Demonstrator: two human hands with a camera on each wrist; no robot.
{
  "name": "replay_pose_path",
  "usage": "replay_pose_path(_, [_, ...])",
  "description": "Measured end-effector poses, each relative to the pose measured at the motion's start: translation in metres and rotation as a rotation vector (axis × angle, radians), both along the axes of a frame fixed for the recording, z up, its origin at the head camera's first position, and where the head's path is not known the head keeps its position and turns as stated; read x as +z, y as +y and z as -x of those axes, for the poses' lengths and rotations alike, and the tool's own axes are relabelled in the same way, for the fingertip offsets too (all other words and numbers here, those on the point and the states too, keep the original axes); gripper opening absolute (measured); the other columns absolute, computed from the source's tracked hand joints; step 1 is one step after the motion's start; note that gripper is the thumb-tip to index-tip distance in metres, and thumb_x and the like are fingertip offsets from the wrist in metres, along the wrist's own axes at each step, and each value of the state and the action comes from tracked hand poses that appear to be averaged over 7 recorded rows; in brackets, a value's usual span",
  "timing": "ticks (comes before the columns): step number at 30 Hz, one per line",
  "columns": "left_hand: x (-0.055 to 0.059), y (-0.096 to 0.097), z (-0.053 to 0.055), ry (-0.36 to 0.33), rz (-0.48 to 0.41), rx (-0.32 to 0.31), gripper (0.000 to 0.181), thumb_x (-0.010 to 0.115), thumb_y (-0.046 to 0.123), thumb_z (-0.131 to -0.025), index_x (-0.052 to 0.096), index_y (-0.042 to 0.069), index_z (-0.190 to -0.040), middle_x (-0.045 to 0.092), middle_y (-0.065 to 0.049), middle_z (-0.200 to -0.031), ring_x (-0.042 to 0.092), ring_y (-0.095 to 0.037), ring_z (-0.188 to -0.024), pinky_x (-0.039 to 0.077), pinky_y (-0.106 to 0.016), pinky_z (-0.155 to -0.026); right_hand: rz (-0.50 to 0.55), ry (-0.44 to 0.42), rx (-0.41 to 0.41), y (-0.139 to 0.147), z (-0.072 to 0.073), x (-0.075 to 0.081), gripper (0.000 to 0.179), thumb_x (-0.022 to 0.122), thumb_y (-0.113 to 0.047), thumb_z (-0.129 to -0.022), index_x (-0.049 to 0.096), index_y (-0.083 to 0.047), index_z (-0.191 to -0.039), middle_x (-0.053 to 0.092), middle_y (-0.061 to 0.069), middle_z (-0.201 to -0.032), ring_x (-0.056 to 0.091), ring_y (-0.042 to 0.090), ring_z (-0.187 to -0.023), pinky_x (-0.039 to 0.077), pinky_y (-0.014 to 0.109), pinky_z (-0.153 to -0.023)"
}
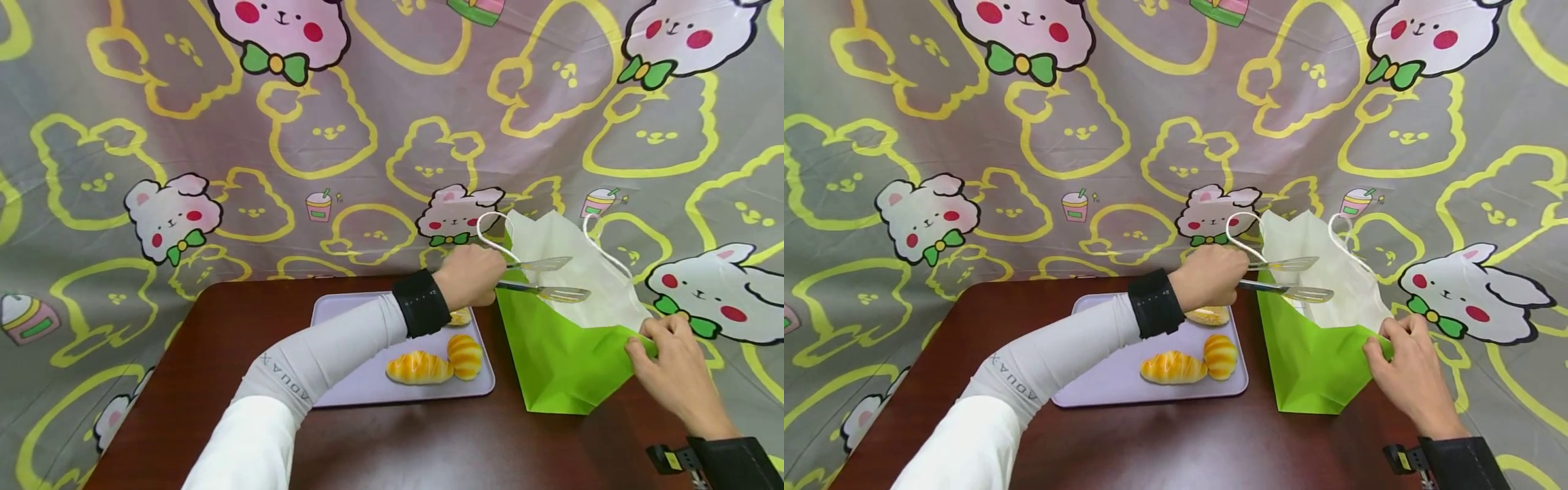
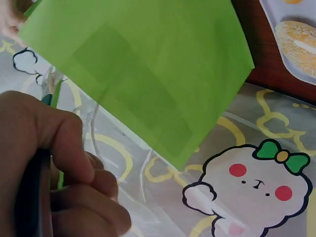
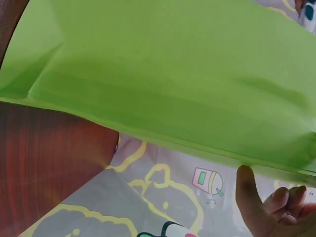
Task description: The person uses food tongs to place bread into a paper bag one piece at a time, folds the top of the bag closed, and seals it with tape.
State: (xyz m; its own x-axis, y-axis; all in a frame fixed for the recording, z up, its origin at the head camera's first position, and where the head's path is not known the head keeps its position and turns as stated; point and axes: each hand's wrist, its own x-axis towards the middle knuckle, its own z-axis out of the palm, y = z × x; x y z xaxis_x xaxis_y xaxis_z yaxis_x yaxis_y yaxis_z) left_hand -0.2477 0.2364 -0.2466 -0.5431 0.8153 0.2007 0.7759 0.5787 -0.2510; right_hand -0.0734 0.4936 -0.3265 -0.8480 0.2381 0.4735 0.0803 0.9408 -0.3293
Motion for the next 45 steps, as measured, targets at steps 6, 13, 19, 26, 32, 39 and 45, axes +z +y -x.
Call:
replay_pose_path(6, [0.010, -0.029, 0.005, -0.120, -0.101, -0.054, 0.006, 0.060, 0.015, -0.087, 0.056, 0.014, -0.091, 0.046, 0.003, -0.075, 0.052, -0.014, -0.066, 0.046, -0.029, -0.057, 0.000, 0.009, 0.013, -0.004, 0.003, 0.001, 0.028, 0.051, -0.010, -0.095, 0.036, -0.007, -0.072, 0.032, 0.017, -0.090, 0.033, 0.029, -0.087, 0.020, 0.039, -0.070])
replay_pose_path(13, [0.011, -0.092, 0.023, -0.227, -0.276, -0.030, 0.022, 0.051, 0.003, -0.083, 0.057, 0.005, -0.105, 0.028, 0.002, -0.067, 0.028, -0.013, -0.053, 0.022, -0.026, -0.051, -0.017, 0.042, 0.028, -0.004, 0.010, 0.015, 0.026, 0.051, -0.009, -0.095, 0.039, -0.004, -0.072, 0.034, 0.020, -0.093, 0.034, 0.033, -0.085, 0.021, 0.040, -0.068])
replay_pose_path(19, [-0.015, -0.139, 0.044, -0.293, -0.303, 0.069, 0.023, 0.053, 0.004, -0.084, 0.058, 0.004, -0.107, 0.032, 0.002, -0.065, 0.034, -0.013, -0.052, 0.026, -0.026, -0.049, -0.040, 0.055, -0.025, -0.003, 0.013, 0.023, 0.025, 0.047, -0.010, -0.094, 0.036, -0.003, -0.073, 0.030, 0.021, -0.092, 0.031, 0.035, -0.083, 0.020, 0.041, -0.068])
replay_pose_path(26, [-0.075, -0.177, 0.049, -0.295, -0.172, 0.146, 0.018, 0.050, 0.005, -0.083, 0.055, 0.004, -0.100, 0.041, 0.002, -0.062, 0.043, -0.015, -0.052, 0.035, -0.030, -0.050, -0.026, 0.032, -0.060, -0.005, 0.010, 0.018, 0.025, 0.043, -0.010, -0.095, 0.034, -0.002, -0.073, 0.028, 0.021, -0.094, 0.030, 0.037, -0.085, 0.019, 0.043, -0.071])
replay_pose_path(32, [-0.121, -0.197, 0.042, -0.276, -0.127, 0.147, 0.015, 0.059, 0.007, -0.079, 0.054, 0.006, -0.093, 0.055, -0.003, -0.069, 0.057, -0.021, -0.062, 0.049, -0.040, -0.058, -0.013, 0.035, -0.066, -0.005, 0.009, 0.013, 0.024, 0.042, -0.010, -0.094, 0.035, -0.001, -0.073, 0.027, 0.020, -0.093, 0.029, 0.037, -0.085, 0.018, 0.043, -0.072])
replay_pose_path(39, [-0.158, -0.211, 0.027, -0.218, -0.087, 0.079, 0.019, 0.067, 0.010, -0.076, 0.054, 0.006, -0.088, 0.062, -0.007, -0.070, 0.061, -0.024, -0.059, 0.050, -0.041, -0.055, -0.002, 0.002, -0.076, -0.010, 0.008, 0.005, 0.023, 0.041, -0.011, -0.094, 0.035, -0.002, -0.074, 0.028, 0.021, -0.094, 0.030, 0.037, -0.084, 0.018, 0.043, -0.071])
replay_pose_path(45, [-0.177, -0.220, 0.019, -0.190, -0.068, 0.095, 0.020, 0.070, 0.011, -0.075, 0.053, 0.008, -0.086, 0.065, -0.008, -0.072, 0.063, -0.028, -0.059, 0.052, -0.043, -0.054, -0.005, -0.002, -0.065, -0.016, 0.008, -0.002, 0.024, 0.042, -0.010, -0.095, 0.036, -0.002, -0.073, 0.029, 0.021, -0.094, 0.032, 0.038, -0.082, 0.020, 0.042, -0.070])
